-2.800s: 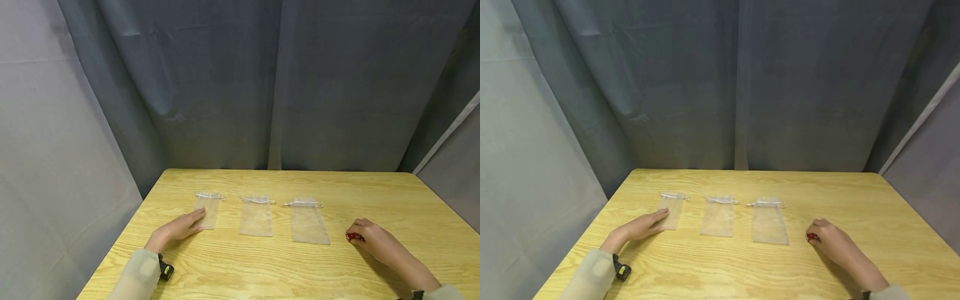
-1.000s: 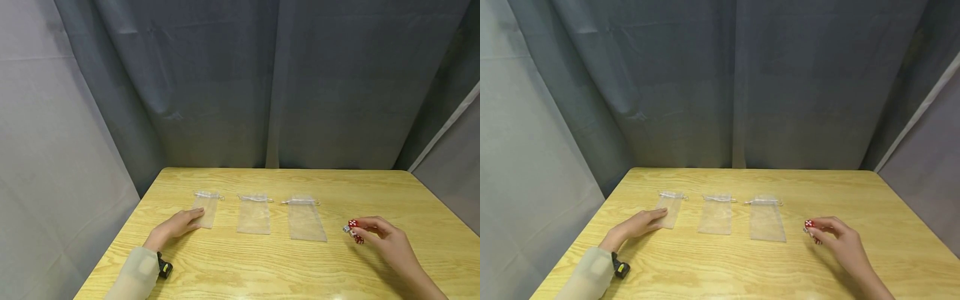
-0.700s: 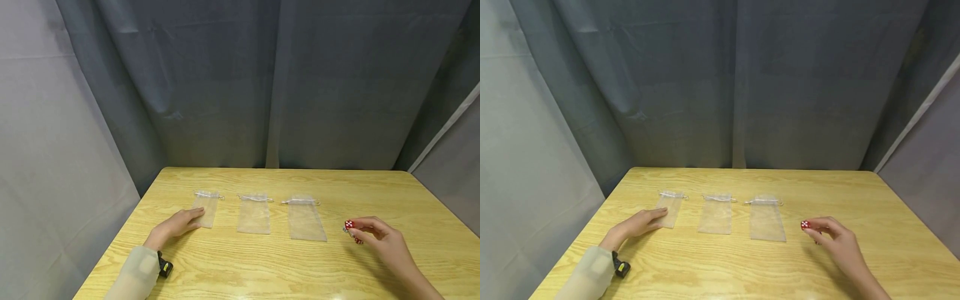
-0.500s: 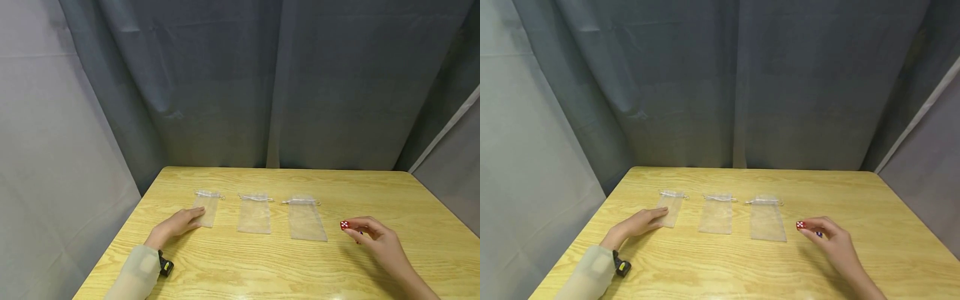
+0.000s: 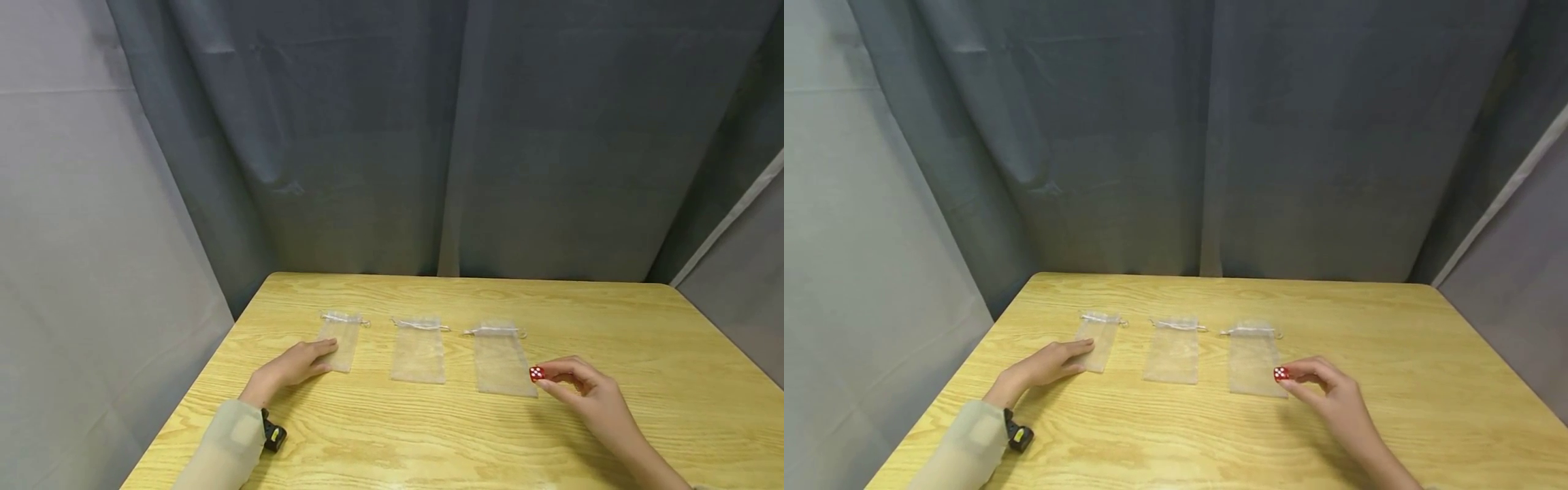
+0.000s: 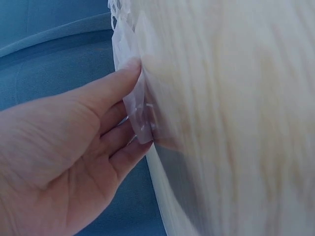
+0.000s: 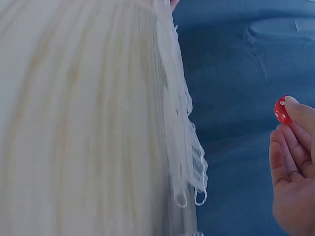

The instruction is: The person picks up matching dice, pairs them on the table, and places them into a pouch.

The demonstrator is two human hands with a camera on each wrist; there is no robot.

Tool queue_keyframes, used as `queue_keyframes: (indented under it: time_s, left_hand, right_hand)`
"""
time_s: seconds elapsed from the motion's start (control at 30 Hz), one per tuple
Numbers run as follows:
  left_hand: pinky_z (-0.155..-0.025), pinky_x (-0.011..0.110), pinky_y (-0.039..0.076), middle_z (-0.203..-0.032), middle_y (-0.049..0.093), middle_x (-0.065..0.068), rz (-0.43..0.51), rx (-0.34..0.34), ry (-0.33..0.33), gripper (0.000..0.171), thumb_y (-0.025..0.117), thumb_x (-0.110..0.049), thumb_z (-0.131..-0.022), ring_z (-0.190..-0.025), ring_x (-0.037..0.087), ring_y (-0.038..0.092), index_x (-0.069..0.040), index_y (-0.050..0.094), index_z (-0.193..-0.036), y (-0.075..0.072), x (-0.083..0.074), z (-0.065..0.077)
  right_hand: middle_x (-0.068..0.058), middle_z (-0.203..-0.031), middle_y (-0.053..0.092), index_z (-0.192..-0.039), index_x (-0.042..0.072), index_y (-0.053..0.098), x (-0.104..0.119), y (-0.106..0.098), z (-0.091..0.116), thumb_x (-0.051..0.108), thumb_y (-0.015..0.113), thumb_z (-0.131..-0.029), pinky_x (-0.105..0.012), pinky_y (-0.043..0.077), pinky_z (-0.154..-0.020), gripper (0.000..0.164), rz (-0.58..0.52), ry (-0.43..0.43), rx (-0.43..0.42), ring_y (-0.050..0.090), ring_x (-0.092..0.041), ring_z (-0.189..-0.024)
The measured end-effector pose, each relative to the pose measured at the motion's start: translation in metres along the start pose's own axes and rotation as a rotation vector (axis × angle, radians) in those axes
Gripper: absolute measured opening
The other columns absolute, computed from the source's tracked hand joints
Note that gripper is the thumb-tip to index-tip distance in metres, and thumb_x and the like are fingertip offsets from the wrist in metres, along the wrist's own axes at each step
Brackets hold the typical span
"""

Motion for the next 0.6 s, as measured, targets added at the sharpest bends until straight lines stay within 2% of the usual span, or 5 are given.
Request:
queue_keyframes:
  time_s: [0.6]
  left_hand:
    - [-0.108, 0.053, 0.042, -0.147, 0.047, 0.025, 0.001, 0.004, -0.007, 0.046, 0.055, -0.016, -0.100, -0.133, 0.044, 0.047, 0.005, 0.049, -0.140, 0.000, 0.000, 0.000]
  right_hand:
    - [0.009, -0.099, 0.068, -0.107, 0.007, 0.070, 0.019, 0.032, -0.007, 0.004, 0.072, -0.086, -0.011, 0.052, -0.083, 0.021, -0.100, -0.052, 0.049, 0.063, 0.000, -0.090]
Point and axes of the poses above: each hand's wrist, its own z-axis away from the middle knuckle, its own y-axis out of the palm, x = y × z, the point moved 3 cm from there along -z, towards the middle knuckle
